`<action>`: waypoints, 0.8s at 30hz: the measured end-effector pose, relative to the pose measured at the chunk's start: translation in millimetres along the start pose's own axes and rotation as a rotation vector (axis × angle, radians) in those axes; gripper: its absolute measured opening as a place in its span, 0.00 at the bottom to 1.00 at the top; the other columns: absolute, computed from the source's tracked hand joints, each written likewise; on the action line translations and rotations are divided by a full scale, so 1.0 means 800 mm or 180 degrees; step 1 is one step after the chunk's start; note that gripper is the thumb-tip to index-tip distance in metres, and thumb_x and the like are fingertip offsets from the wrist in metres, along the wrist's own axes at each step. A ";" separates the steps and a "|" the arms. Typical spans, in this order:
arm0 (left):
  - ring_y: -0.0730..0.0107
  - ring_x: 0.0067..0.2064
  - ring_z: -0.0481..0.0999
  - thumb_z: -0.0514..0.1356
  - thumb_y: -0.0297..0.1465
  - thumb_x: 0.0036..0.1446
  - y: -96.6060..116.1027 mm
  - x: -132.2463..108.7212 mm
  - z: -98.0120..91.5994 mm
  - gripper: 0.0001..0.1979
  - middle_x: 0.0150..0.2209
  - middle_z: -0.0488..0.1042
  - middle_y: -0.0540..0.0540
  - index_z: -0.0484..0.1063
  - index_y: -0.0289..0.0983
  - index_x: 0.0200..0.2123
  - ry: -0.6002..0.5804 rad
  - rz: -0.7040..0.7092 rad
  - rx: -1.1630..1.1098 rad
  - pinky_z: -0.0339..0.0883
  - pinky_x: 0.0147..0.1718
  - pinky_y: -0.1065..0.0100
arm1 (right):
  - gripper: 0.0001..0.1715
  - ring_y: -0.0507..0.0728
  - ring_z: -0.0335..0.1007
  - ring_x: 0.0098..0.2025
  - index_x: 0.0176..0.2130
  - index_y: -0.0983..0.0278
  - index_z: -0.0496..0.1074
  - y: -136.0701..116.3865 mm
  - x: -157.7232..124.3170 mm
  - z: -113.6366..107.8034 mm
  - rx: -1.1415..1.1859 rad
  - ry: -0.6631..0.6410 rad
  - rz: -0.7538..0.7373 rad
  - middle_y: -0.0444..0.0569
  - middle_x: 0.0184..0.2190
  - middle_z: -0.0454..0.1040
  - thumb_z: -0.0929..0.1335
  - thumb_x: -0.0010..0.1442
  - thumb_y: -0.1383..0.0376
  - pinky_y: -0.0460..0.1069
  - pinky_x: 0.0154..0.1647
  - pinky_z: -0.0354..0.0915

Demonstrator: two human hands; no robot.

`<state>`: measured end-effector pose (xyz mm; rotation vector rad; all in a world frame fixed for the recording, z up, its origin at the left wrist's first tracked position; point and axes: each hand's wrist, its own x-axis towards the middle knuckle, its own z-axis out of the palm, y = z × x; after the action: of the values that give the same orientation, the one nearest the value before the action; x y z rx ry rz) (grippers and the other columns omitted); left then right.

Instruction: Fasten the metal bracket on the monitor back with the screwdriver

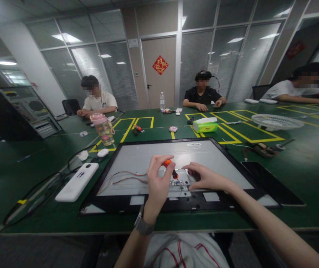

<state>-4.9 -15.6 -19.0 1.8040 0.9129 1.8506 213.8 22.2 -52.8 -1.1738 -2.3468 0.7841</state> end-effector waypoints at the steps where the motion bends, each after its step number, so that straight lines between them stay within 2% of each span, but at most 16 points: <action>1: 0.70 0.40 0.72 0.57 0.33 0.64 0.000 0.000 0.000 0.10 0.39 0.72 0.47 0.76 0.42 0.45 0.0009 -0.0041 -0.0009 0.66 0.42 0.68 | 0.39 0.58 0.64 0.39 0.55 0.64 0.68 0.000 0.000 0.000 -0.0002 0.0005 0.0001 0.47 0.37 0.64 0.76 0.47 0.54 0.51 0.41 0.63; 5: 0.66 0.47 0.73 0.50 0.33 0.68 0.000 -0.001 0.000 0.16 0.46 0.75 0.44 0.72 0.42 0.54 -0.0164 -0.0150 -0.0178 0.65 0.48 0.64 | 0.39 0.58 0.64 0.39 0.55 0.64 0.68 -0.001 0.001 0.000 0.0000 0.0012 -0.0010 0.47 0.37 0.64 0.76 0.48 0.54 0.51 0.41 0.63; 11: 0.70 0.38 0.72 0.61 0.35 0.61 -0.001 0.001 0.001 0.09 0.37 0.72 0.47 0.77 0.41 0.43 0.0022 -0.0109 -0.0091 0.66 0.40 0.69 | 0.40 0.58 0.65 0.39 0.56 0.64 0.67 -0.002 -0.001 -0.001 0.0006 -0.0003 0.0010 0.47 0.37 0.64 0.76 0.47 0.53 0.51 0.41 0.63; 13: 0.68 0.42 0.73 0.57 0.35 0.64 0.001 0.002 0.001 0.12 0.41 0.73 0.45 0.77 0.41 0.46 -0.0023 -0.0133 -0.0161 0.66 0.44 0.68 | 0.40 0.58 0.65 0.39 0.55 0.64 0.68 -0.001 0.000 -0.001 0.0009 0.0001 -0.0014 0.47 0.37 0.65 0.76 0.47 0.53 0.51 0.41 0.64; 15: 0.66 0.48 0.73 0.52 0.34 0.67 0.003 0.001 0.001 0.15 0.47 0.74 0.44 0.74 0.42 0.51 -0.0187 -0.0195 -0.0333 0.64 0.49 0.65 | 0.40 0.58 0.65 0.39 0.55 0.63 0.68 0.000 0.000 -0.001 0.0013 0.0007 -0.0040 0.47 0.37 0.65 0.76 0.47 0.52 0.52 0.41 0.64; 17: 0.64 0.51 0.73 0.50 0.34 0.68 0.006 0.000 0.001 0.16 0.49 0.74 0.44 0.72 0.42 0.54 -0.0382 -0.0310 -0.0568 0.64 0.52 0.63 | 0.39 0.58 0.64 0.39 0.55 0.63 0.68 0.001 0.001 0.000 0.0007 0.0016 -0.0051 0.47 0.37 0.65 0.76 0.47 0.52 0.52 0.41 0.64; 21: 0.65 0.46 0.76 0.51 0.36 0.67 0.006 -0.001 0.002 0.15 0.43 0.77 0.44 0.73 0.40 0.50 -0.0592 -0.0459 -0.0760 0.67 0.47 0.64 | 0.40 0.58 0.64 0.39 0.56 0.63 0.68 0.002 0.001 0.001 -0.0002 0.0029 -0.0041 0.47 0.37 0.65 0.76 0.47 0.53 0.51 0.40 0.63; 24: 0.68 0.42 0.74 0.57 0.36 0.63 0.000 0.001 0.004 0.11 0.40 0.74 0.46 0.75 0.41 0.45 -0.0427 -0.0398 -0.0529 0.67 0.43 0.67 | 0.40 0.58 0.64 0.39 0.56 0.63 0.68 0.001 0.000 0.000 0.0003 0.0030 -0.0030 0.47 0.37 0.65 0.76 0.47 0.52 0.51 0.40 0.63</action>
<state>-1.9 -14.5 -18.0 1.7068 0.7804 1.6558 213.8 22.5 -53.4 -1.1627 -2.3423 0.7746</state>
